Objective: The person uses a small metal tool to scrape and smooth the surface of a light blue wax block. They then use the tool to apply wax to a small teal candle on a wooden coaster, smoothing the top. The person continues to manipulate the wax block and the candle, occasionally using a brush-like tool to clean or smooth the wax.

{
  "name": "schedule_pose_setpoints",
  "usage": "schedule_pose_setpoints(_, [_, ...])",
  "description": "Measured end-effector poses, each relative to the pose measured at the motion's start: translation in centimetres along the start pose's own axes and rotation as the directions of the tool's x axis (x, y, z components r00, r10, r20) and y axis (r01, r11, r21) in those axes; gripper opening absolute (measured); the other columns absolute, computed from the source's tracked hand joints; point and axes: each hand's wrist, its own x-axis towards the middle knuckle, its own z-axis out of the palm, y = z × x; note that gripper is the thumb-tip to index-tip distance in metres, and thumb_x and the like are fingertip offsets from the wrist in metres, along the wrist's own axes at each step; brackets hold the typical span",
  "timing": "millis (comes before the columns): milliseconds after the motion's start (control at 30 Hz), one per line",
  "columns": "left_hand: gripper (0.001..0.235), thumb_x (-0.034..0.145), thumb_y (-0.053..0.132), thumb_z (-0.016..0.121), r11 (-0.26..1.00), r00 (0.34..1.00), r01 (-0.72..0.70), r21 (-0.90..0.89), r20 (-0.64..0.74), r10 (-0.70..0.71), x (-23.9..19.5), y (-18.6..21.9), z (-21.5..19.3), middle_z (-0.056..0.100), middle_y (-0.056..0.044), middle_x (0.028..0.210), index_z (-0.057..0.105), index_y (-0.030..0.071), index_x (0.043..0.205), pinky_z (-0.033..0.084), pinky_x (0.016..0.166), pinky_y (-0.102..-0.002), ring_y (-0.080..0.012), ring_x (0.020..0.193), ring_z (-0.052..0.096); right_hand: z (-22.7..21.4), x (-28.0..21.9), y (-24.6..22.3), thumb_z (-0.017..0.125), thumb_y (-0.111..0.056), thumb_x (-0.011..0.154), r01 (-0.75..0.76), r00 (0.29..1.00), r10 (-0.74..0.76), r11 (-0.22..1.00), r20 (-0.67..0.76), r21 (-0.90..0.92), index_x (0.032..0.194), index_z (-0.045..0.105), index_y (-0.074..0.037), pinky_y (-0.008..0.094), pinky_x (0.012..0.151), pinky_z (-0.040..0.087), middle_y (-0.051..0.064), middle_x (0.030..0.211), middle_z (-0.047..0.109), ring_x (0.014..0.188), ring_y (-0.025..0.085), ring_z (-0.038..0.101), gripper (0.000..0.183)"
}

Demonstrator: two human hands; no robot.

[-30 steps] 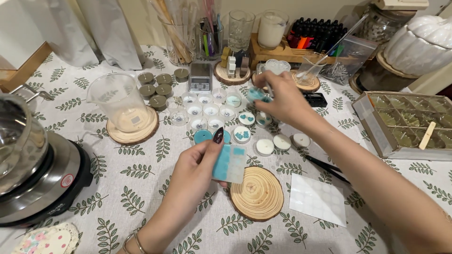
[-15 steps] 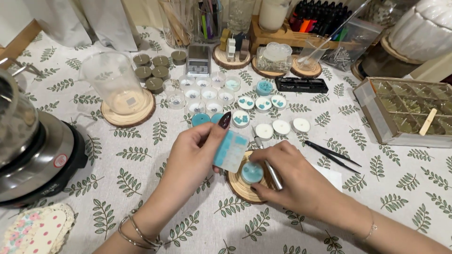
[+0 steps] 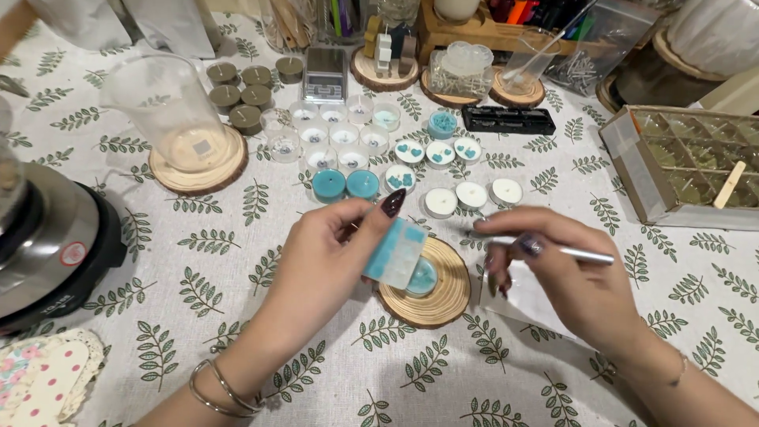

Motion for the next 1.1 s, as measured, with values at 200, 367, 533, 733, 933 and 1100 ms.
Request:
schedule_pose_setpoints(200, [0.028, 0.089, 0.03, 0.066, 0.971, 0.999, -0.028, 0.237, -0.016, 0.032, -0.8, 1.3, 0.3, 0.069, -0.005, 0.063, 0.078, 0.007, 0.099, 0.047, 0.039, -0.028, -0.0121, 0.044, 0.063, 0.8, -0.3, 0.1, 0.063, -0.004, 0.091, -0.116, 0.992, 0.124, 0.974, 0.033, -0.193, 0.111, 0.074, 0.006, 0.027, 0.07, 0.057, 0.012, 0.097, 0.074, 0.08, 0.013, 0.069, 0.025])
schedule_pose_setpoints(367, [0.026, 0.09, 0.029, 0.071, 0.878, 0.967, -0.221, 0.425, -0.024, 0.255, -0.8, 1.0, 0.7, 0.07, -0.008, 0.067, 0.079, 0.005, 0.092, 0.047, 0.049, -0.032, -0.0173, 0.051, 0.061, 1.5, 0.2, 0.1, 0.064, -0.003, 0.09, 0.032, 0.997, -0.006, 0.948, 0.081, -0.317, 0.111, 0.075, 0.004, 0.027, 0.083, 0.056, 0.012, 0.104, 0.077, 0.092, 0.014, 0.071, 0.025])
schedule_pose_setpoints(533, [0.026, 0.09, 0.029, 0.071, 0.853, 0.935, -0.302, 0.426, -0.042, 0.352, -0.8, 0.2, 1.1, 0.072, -0.008, 0.075, 0.077, 0.003, 0.093, 0.05, 0.052, -0.032, -0.0162, 0.056, 0.064, 1.8, 0.5, 0.0, 0.065, -0.004, 0.088, -0.036, 0.997, 0.057, 0.934, 0.048, -0.354, 0.11, 0.076, 0.001, 0.027, 0.083, 0.058, 0.01, 0.105, 0.079, 0.093, 0.014, 0.073, 0.025])
schedule_pose_setpoints(733, [0.026, 0.09, 0.028, 0.072, 0.831, 0.935, -0.291, 0.474, -0.042, 0.352, -0.6, -0.2, 1.1, 0.071, -0.009, 0.073, 0.077, 0.003, 0.095, 0.049, 0.054, -0.034, -0.0189, 0.056, 0.063, 1.9, 1.1, -0.1, 0.065, -0.008, 0.088, -0.032, 0.997, 0.056, 0.92, 0.052, -0.391, 0.109, 0.077, 0.0, 0.027, 0.084, 0.058, 0.008, 0.104, 0.079, 0.094, 0.013, 0.073, 0.025])
schedule_pose_setpoints(933, [0.027, 0.091, 0.028, 0.071, 0.819, 0.925, -0.314, 0.48, -0.039, 0.378, -0.4, -0.3, 1.2, 0.071, -0.01, 0.075, 0.076, 0.001, 0.095, 0.049, 0.055, -0.034, -0.0185, 0.057, 0.062, 1.8, 1.3, -0.5, 0.064, -0.009, 0.089, -0.031, 0.997, 0.056, 0.916, 0.051, -0.401, 0.107, 0.077, -0.001, 0.026, 0.085, 0.058, 0.007, 0.103, 0.079, 0.094, 0.013, 0.072, 0.024])
schedule_pose_setpoints(1100, [0.029, 0.093, 0.03, 0.069, 0.858, 0.946, -0.257, 0.445, -0.064, 0.317, -0.2, -0.4, 1.2, 0.07, -0.009, 0.068, 0.077, 0.002, 0.094, 0.048, 0.052, -0.033, -0.0162, 0.053, 0.059, 1.9, 1.5, -0.3, 0.063, -0.008, 0.089, -0.03, 0.997, 0.055, 0.933, 0.059, -0.36, 0.108, 0.076, 0.0, 0.026, 0.086, 0.057, 0.008, 0.105, 0.079, 0.095, 0.012, 0.071, 0.024])
